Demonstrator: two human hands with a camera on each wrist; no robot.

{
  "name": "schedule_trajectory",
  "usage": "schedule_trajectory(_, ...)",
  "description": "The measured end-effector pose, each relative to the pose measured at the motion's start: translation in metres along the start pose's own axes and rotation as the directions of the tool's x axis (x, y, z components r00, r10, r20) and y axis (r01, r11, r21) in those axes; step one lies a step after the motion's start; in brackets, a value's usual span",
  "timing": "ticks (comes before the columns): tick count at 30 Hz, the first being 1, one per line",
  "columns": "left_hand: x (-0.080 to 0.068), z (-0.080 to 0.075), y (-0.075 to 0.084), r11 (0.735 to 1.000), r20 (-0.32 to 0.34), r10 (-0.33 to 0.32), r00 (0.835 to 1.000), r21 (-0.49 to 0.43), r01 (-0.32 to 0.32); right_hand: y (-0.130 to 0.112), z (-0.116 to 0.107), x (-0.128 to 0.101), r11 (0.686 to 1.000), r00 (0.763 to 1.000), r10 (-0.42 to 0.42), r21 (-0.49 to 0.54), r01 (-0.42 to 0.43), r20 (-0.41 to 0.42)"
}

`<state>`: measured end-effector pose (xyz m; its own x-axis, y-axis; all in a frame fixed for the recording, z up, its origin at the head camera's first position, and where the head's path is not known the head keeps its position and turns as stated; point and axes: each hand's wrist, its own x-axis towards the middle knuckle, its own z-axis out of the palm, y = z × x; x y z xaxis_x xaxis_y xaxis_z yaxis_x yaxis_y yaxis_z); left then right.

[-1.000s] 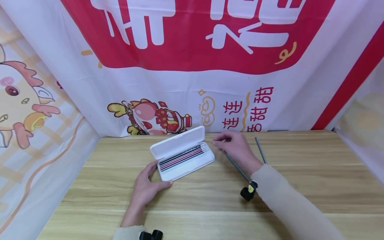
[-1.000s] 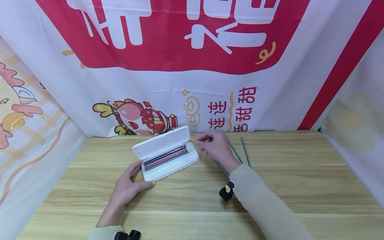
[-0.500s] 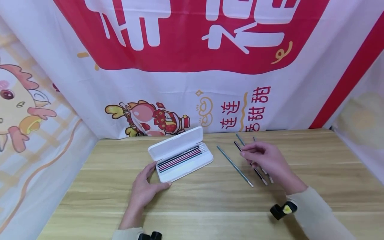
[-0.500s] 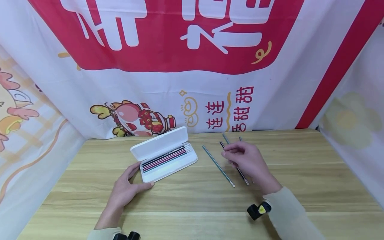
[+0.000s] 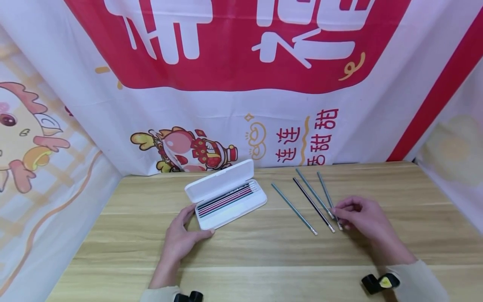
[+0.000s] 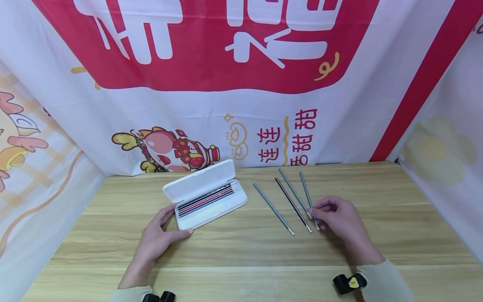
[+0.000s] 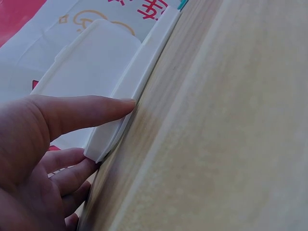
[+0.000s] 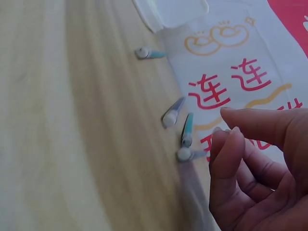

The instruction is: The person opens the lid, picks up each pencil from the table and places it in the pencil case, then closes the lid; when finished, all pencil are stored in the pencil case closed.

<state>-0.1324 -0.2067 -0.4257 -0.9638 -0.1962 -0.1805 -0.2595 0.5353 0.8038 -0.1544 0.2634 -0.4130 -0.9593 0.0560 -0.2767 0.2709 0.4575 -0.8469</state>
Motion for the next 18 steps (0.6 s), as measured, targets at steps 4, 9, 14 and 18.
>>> schedule_trajectory(4, 0.0, 0.0, -0.001, 1.0, -0.001, 0.001, 1.0, 0.001, -0.001, 0.012, -0.005, 0.001, 0.999, 0.999, 0.038, 0.003, -0.038, 0.002)
schedule_trajectory(9, 0.0, 0.0, -0.001, 1.0, 0.001, -0.005, 1.0, 0.004, 0.005, 0.021, -0.011, 0.0, 0.998, 0.998, 0.057, 0.009, -0.057, -0.001)
schedule_trajectory(14, 0.0, 0.0, -0.001, 1.0, 0.001, -0.006, 1.0, 0.005, 0.006, 0.023, -0.013, -0.002, 0.999, 0.999, 0.051, -0.016, -0.051, 0.007)
schedule_trajectory(18, 0.0, 0.0, -0.001, 1.0, 0.0, -0.007, 1.0, -0.001, 0.007, 0.022, -0.012, -0.003, 0.998, 1.0, 0.024, -0.05, -0.023, 0.009)
